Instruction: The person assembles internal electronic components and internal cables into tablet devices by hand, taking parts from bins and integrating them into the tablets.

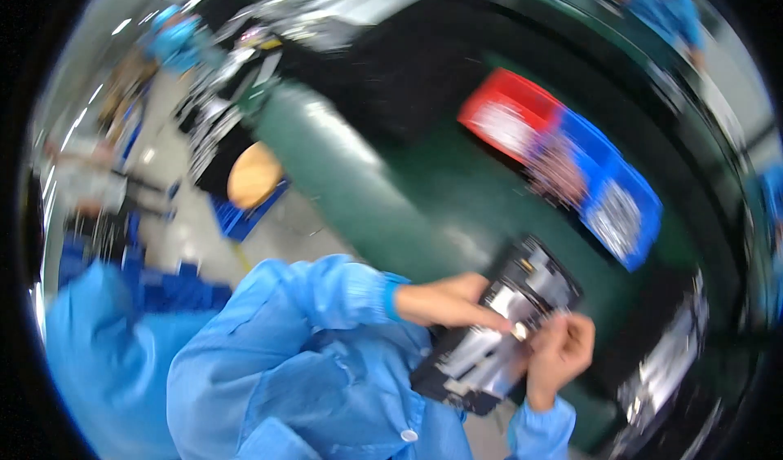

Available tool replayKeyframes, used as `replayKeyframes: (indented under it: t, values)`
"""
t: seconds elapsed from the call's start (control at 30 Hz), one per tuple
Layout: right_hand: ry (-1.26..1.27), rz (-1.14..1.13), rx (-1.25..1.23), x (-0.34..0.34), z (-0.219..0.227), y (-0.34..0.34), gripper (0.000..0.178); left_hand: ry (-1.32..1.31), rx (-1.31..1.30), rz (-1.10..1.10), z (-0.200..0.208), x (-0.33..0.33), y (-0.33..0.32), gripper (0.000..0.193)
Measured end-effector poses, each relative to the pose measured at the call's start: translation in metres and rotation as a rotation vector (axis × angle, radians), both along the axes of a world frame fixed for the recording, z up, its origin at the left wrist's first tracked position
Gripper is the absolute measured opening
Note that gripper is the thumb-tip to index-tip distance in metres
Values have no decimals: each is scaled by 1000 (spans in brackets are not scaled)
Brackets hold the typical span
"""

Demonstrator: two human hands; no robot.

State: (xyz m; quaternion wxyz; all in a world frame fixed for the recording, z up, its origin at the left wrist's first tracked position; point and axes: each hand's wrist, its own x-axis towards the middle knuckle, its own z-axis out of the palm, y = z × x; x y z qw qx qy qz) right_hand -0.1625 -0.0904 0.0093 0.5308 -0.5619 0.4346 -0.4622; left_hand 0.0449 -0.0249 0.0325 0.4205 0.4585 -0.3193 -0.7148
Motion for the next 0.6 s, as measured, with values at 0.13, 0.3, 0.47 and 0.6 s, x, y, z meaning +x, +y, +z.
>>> replayKeyframes:
  t: [0.13, 0.3, 0.47, 0.6]
  values:
    - [9, 35, -53, -4, 19, -7, 10, -13, -204, 117, 7, -7, 10, 25]
    - [-115, 98, -217, -4, 80, -18, 14, -262, -548, 290, 44, 10, 15, 23]
    - [-238, 242, -407, 18, 127, -23, 24, -793, -1223, 595, 28, 16, 0, 55]
    - [-401, 509, -267, 41, 146, -16, 15, -1331, -1263, 539, 18, 22, 0, 72]
